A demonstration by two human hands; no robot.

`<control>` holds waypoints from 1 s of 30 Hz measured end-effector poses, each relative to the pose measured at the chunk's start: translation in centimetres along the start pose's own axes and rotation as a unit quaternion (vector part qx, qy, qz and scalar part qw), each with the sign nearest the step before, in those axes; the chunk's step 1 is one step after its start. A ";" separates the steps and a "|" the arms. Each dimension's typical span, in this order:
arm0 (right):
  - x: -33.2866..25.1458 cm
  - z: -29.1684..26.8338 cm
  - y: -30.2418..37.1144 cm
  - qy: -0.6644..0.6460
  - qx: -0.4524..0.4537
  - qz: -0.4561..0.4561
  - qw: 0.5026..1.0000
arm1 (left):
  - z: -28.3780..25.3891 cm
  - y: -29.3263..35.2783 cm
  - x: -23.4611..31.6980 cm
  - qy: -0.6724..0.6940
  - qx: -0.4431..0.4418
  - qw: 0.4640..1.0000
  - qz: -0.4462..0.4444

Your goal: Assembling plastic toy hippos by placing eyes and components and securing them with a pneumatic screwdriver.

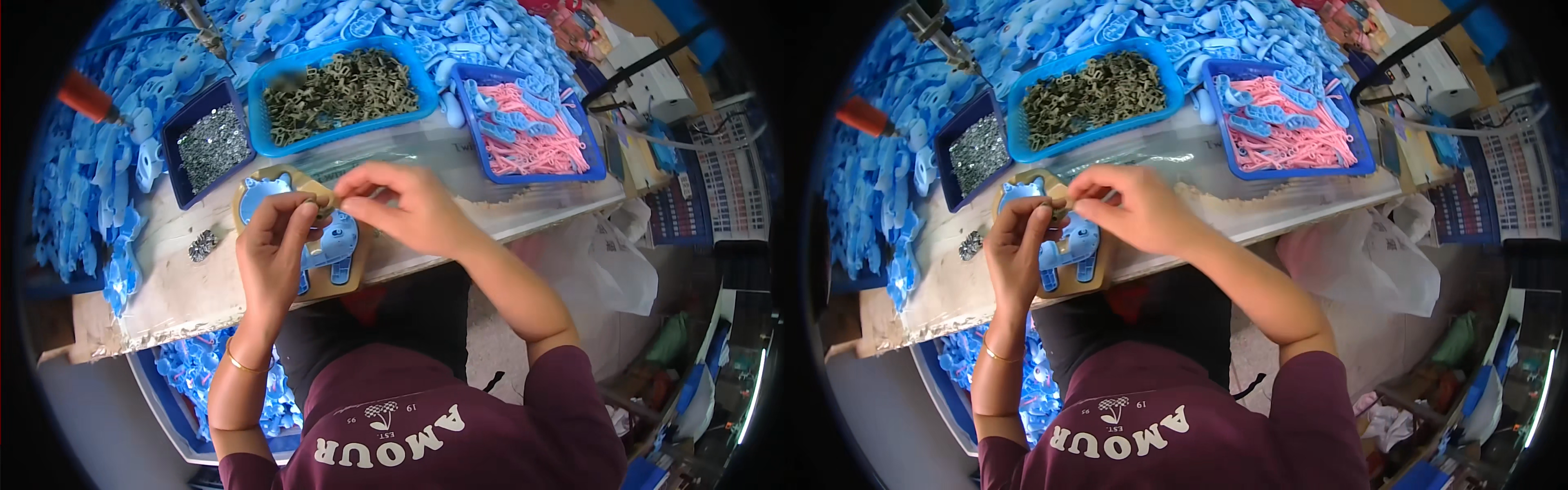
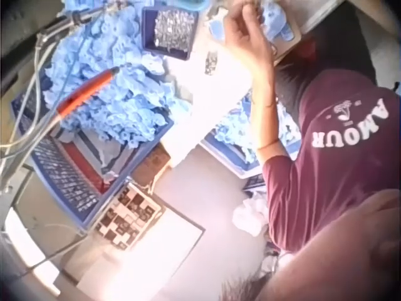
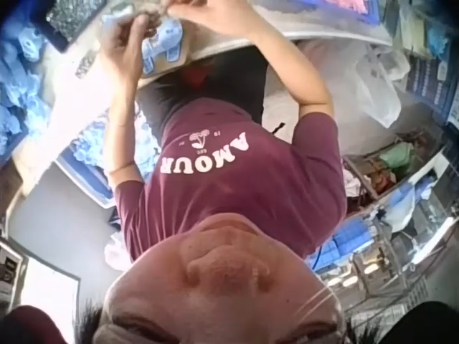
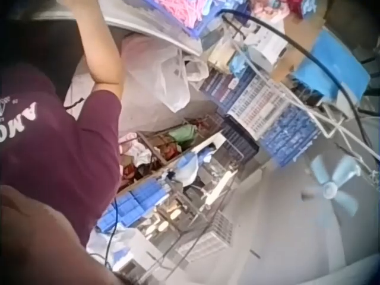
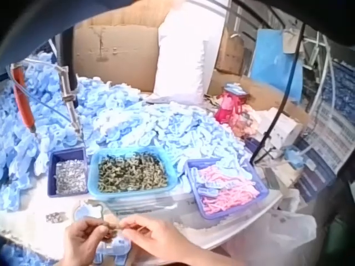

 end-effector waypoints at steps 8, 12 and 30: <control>3.7 -22.6 5.9 0.383 0.129 0.186 0.896 | -1.0 0.8 0.9 -0.014 -0.033 0.999 -0.003; 5.7 -22.3 5.0 0.531 0.053 0.236 0.812 | 0.0 1.0 0.7 -0.004 -0.051 0.999 -0.003; -0.4 -23.1 3.3 0.470 0.029 0.142 0.870 | -1.9 1.2 -0.6 -0.002 -0.027 0.998 -0.057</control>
Point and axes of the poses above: each hand's wrist, its own y-axis away from the middle knuckle, its own z-axis out of the palm, x = y × z, the point moved 9 cm from there along -y, towards the middle knuckle
